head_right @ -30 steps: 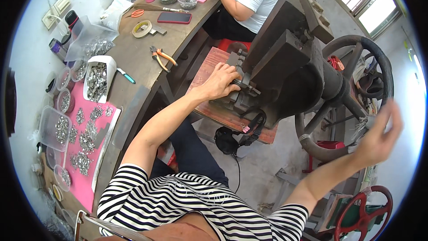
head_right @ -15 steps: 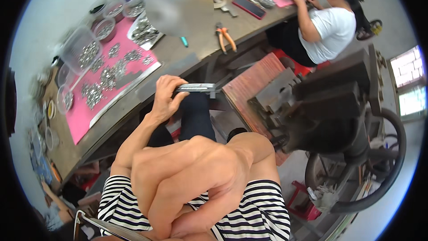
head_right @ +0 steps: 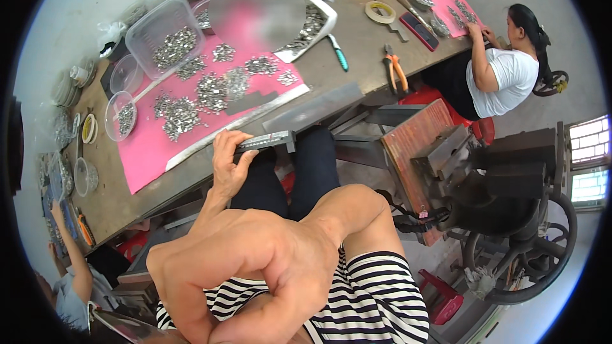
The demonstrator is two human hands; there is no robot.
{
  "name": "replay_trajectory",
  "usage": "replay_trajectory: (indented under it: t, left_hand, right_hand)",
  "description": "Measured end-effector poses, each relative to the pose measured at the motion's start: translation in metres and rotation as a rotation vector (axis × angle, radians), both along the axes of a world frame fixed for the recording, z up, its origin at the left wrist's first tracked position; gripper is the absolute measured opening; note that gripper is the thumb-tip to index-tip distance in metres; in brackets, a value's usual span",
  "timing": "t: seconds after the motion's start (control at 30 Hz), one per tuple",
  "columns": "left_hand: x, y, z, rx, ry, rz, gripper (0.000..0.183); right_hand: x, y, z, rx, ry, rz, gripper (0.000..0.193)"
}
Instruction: The person arranges small metal pieces into a metal holder by hand, inserts the holder into a manual press machine, and operates the machine wheel to press the pieces.
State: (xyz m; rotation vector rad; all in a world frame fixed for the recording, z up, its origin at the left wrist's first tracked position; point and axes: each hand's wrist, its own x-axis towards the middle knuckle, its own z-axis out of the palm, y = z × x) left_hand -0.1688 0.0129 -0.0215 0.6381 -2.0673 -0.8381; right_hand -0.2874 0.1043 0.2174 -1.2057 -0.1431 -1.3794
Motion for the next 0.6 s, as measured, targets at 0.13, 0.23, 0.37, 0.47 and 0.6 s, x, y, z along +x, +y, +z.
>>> replay_trajectory:
  t: [0.13, 0.23, 0.37, 0.47, 0.6]
  left_hand:
    - [0.023, -0.015, -0.008, 0.02, 0.001, 0.02, 0.031]
    - [0.035, -0.022, -0.016, 0.003, 0.001, 0.052, 0.032]
    - [0.038, -0.03, -0.017, -0.009, -0.027, 0.089, 0.033]
    - [0.043, -0.029, -0.024, -0.072, -0.043, 0.13, 0.034]
    - [0.037, -0.027, -0.025, -0.109, -0.07, 0.138, 0.034]
  right_hand:
    - [0.036, -0.025, -0.005, 0.076, -0.011, -0.076, 0.027]
    - [0.054, -0.045, -0.009, 0.105, -0.036, -0.12, 0.029]
    - [0.101, -0.031, -0.022, 0.481, -0.419, -0.228, 0.025]
    - [0.062, -0.091, -0.027, -0.127, -0.026, 0.103, 0.018]
    - [0.063, -0.091, -0.039, -0.283, 0.024, 0.169, 0.015]
